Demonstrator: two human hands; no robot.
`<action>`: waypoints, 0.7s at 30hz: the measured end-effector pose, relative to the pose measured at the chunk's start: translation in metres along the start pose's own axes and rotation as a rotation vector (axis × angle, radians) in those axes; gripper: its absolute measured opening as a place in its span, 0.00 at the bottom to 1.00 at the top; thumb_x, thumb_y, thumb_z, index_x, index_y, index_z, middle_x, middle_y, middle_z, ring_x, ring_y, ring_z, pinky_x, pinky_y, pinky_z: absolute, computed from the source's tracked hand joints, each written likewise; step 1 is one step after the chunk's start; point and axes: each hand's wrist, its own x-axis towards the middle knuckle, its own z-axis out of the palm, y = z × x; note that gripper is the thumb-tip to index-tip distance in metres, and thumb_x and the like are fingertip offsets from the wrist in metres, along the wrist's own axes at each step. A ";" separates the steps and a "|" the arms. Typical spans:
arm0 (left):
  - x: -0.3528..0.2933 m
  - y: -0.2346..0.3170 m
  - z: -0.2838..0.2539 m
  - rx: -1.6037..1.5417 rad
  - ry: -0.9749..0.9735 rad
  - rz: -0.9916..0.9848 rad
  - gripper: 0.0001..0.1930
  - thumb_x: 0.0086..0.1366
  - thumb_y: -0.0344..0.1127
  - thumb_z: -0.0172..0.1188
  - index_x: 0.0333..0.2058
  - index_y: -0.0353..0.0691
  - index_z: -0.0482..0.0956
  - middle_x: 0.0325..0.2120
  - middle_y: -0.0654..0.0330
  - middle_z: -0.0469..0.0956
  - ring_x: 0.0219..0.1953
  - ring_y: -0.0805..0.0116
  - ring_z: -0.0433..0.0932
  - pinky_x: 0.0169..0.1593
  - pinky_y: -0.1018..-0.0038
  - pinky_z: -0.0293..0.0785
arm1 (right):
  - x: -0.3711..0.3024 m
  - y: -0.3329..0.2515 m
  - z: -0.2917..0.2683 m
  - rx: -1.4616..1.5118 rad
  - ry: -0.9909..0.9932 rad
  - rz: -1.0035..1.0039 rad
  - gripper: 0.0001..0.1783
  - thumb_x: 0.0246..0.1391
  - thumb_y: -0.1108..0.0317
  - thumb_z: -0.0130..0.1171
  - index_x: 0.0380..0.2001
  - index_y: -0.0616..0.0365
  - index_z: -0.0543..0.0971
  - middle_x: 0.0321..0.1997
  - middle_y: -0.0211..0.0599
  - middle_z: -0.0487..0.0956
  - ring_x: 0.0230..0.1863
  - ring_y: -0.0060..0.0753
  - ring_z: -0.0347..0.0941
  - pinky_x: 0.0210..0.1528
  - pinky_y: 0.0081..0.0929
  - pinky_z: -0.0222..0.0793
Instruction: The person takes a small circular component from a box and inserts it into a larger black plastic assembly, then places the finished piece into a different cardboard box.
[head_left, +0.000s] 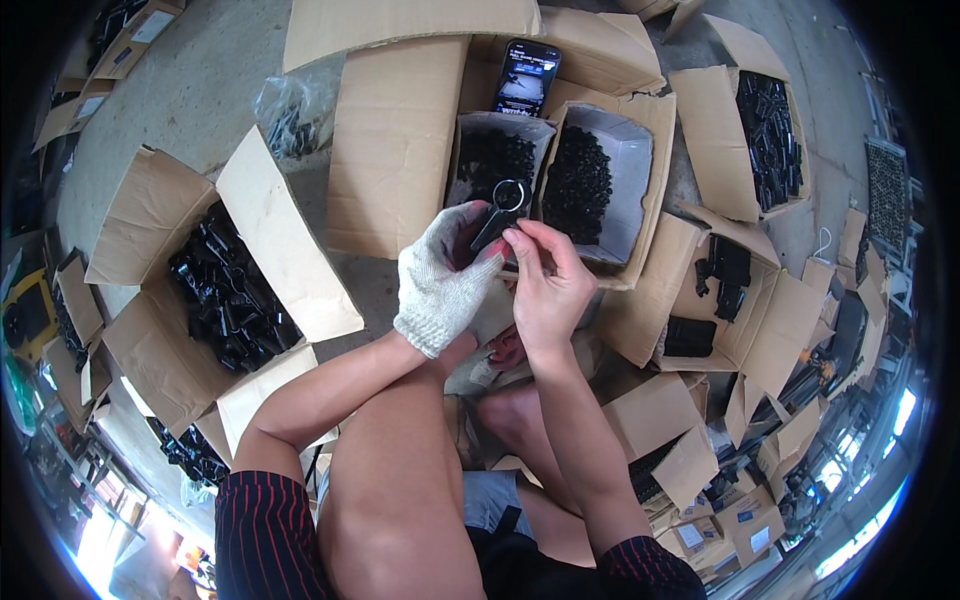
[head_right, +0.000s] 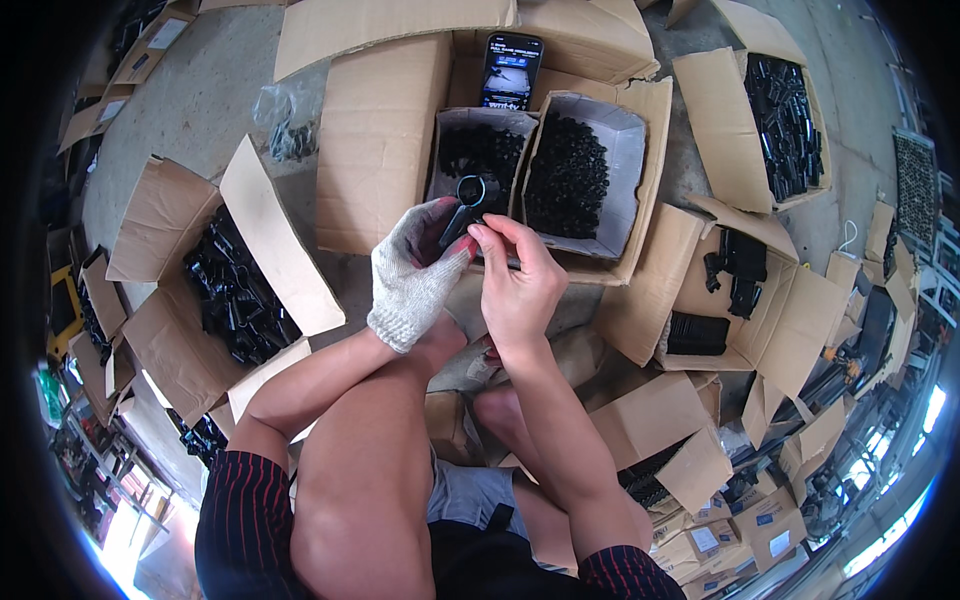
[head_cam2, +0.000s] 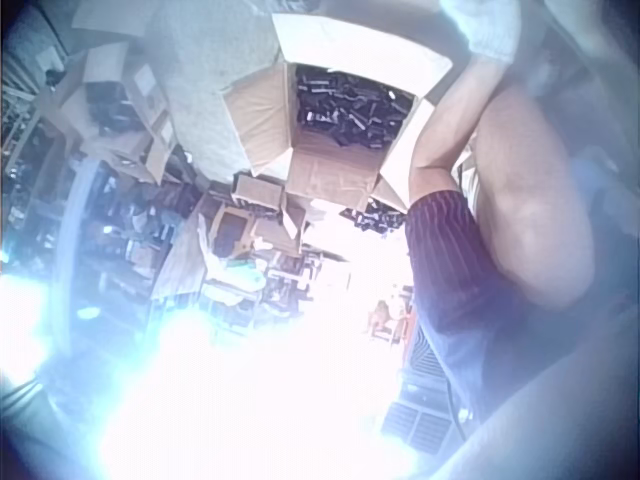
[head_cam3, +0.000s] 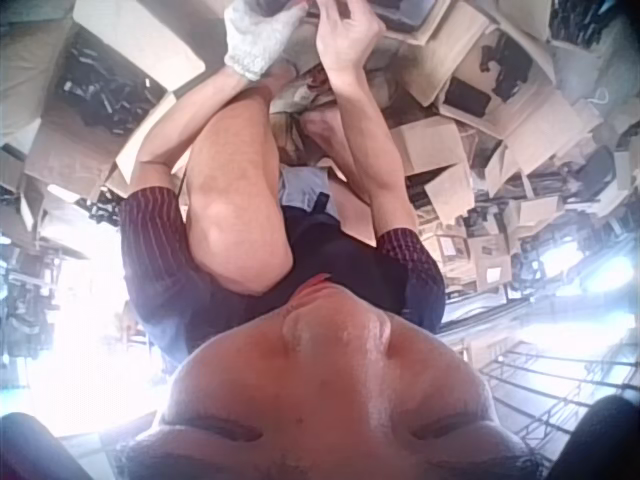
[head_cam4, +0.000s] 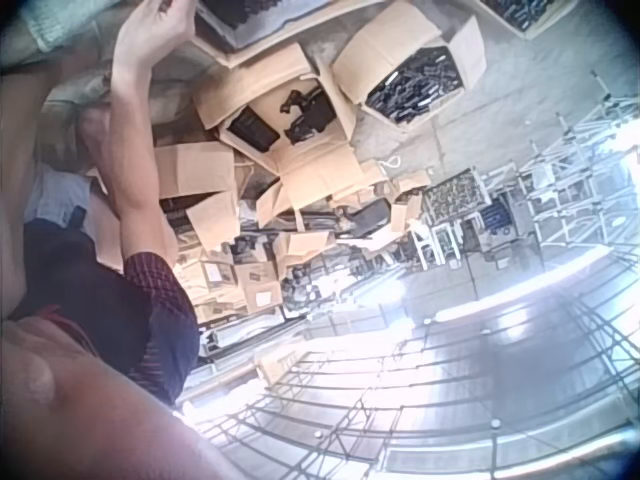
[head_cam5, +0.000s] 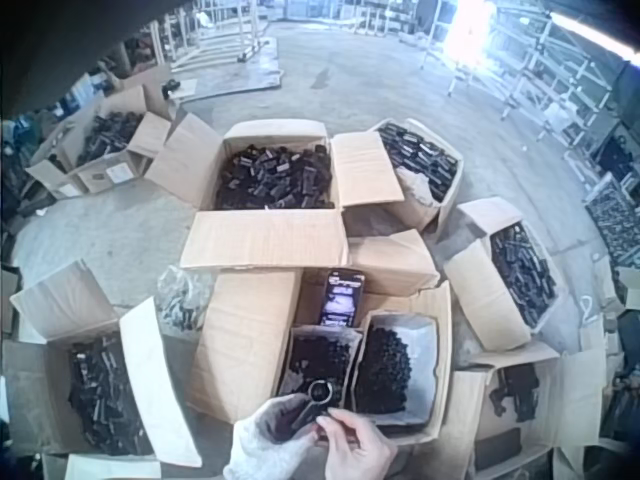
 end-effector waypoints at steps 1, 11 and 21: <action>0.000 -0.002 -0.001 -0.025 0.008 -0.007 0.25 0.62 0.22 0.69 0.58 0.29 0.75 0.48 0.53 0.84 0.50 0.72 0.82 0.55 0.75 0.79 | 0.000 -0.003 0.001 -0.027 -0.004 -0.005 0.08 0.58 0.74 0.70 0.39 0.65 0.86 0.35 0.38 0.87 0.33 0.24 0.82 0.38 0.22 0.77; 0.000 -0.001 -0.001 0.017 -0.004 -0.004 0.25 0.63 0.20 0.67 0.59 0.28 0.74 0.48 0.53 0.82 0.48 0.72 0.82 0.53 0.75 0.80 | 0.002 -0.001 0.000 -0.142 0.012 -0.122 0.07 0.59 0.71 0.70 0.37 0.64 0.85 0.33 0.40 0.86 0.30 0.29 0.82 0.35 0.25 0.76; 0.000 0.000 -0.002 0.038 -0.004 -0.039 0.24 0.63 0.21 0.68 0.58 0.29 0.75 0.48 0.54 0.83 0.50 0.72 0.81 0.54 0.75 0.80 | 0.004 -0.010 0.000 -0.170 -0.055 -0.049 0.09 0.64 0.67 0.65 0.38 0.63 0.83 0.31 0.38 0.83 0.29 0.30 0.79 0.34 0.27 0.74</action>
